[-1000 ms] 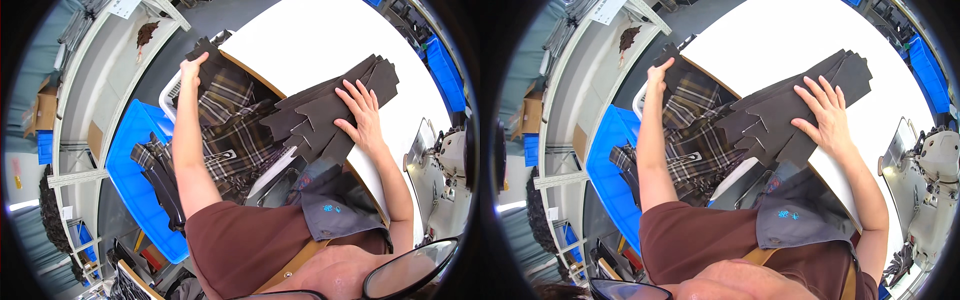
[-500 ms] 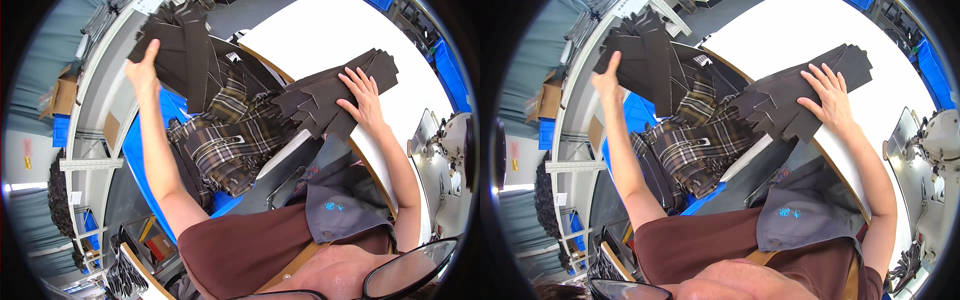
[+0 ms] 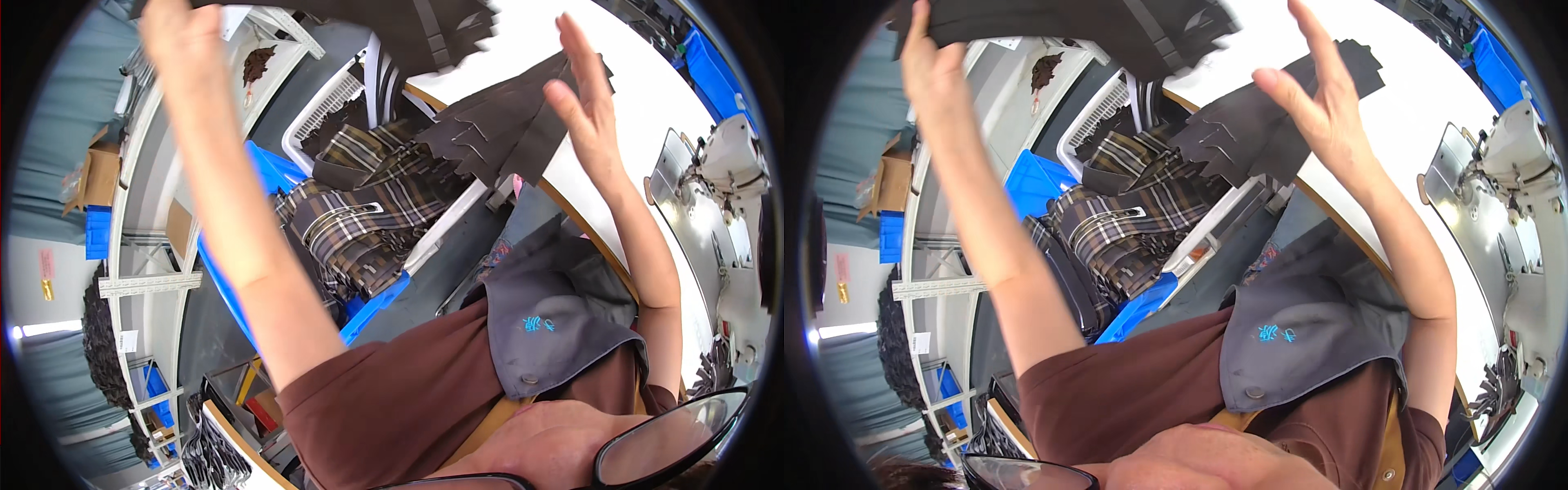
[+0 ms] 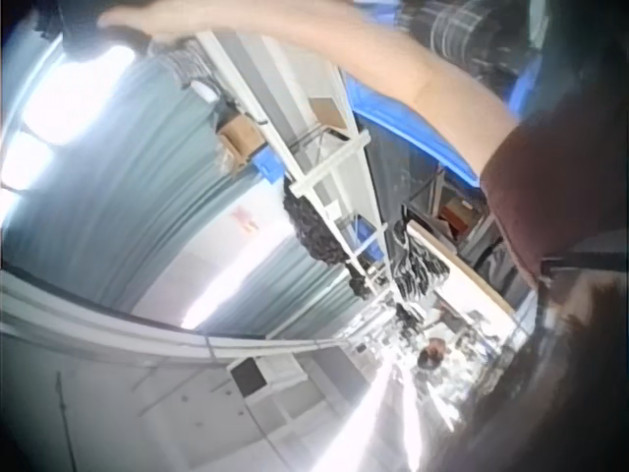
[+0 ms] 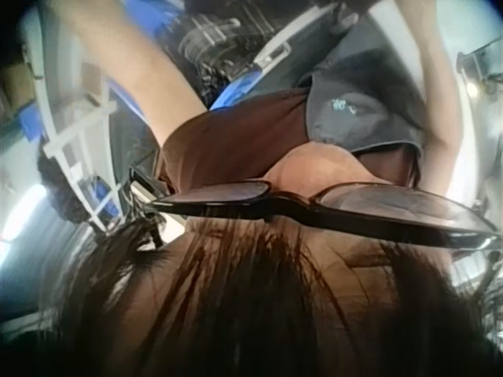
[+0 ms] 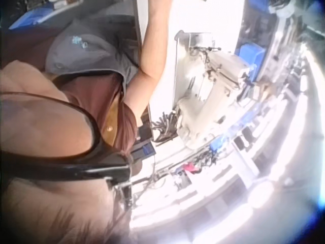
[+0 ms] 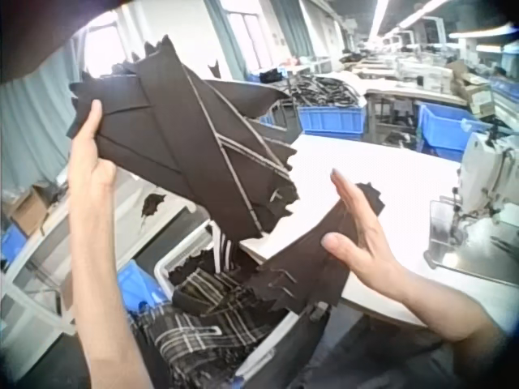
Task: The person aligns a zipper onto a plaid fabric piece and sews it using a sewing machine. They repeatedly pick up fabric pieces from a blue bin, position them under the needle, and stitch the zipper along the edge. The person handles multiple fabric pieces one at a time, adjusting alignment and guiding the material through the machine.
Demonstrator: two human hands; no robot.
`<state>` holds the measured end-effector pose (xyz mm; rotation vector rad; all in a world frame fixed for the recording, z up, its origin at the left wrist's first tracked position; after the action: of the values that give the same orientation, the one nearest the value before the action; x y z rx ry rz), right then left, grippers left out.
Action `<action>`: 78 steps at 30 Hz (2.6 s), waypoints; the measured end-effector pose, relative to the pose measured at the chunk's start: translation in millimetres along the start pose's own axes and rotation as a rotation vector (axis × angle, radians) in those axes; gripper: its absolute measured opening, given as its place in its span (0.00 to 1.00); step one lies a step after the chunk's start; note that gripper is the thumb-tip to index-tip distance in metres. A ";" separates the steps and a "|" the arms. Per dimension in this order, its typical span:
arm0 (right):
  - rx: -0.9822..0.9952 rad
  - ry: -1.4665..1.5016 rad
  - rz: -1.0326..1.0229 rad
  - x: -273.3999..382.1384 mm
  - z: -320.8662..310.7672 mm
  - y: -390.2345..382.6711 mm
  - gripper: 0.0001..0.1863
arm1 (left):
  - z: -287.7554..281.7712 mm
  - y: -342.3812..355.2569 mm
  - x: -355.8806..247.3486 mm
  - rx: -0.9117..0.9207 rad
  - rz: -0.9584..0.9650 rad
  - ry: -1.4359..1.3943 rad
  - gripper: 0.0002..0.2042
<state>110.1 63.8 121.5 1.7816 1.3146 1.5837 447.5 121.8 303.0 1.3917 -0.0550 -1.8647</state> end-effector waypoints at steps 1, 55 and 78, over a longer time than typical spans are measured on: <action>-0.017 -0.036 -0.041 9.9 -6.4 8.1 0.39 | 4.5 -3.0 33.7 0.087 -0.047 -0.192 0.14; 0.009 -1.023 -0.113 -182.1 -159.9 40.4 0.08 | 19.6 -251.6 178.7 -0.172 -0.145 0.458 0.25; 0.654 -0.813 -0.104 -101.6 -13.7 -56.6 0.44 | -77.8 -207.7 296.9 0.386 -0.748 1.410 0.60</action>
<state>86.2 1.1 25.6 2.2921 1.5092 0.2428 370.9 115.4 -59.5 2.9714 0.9466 -0.9280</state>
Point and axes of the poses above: each hand's wrist, its own y-axis towards the middle knuckle, its own z-axis out of the palm, x = y × z, the point moved 5 cm from there along y, towards the middle knuckle, and after that the axes turned 12 degrees about -z, right-handed, at the moved point
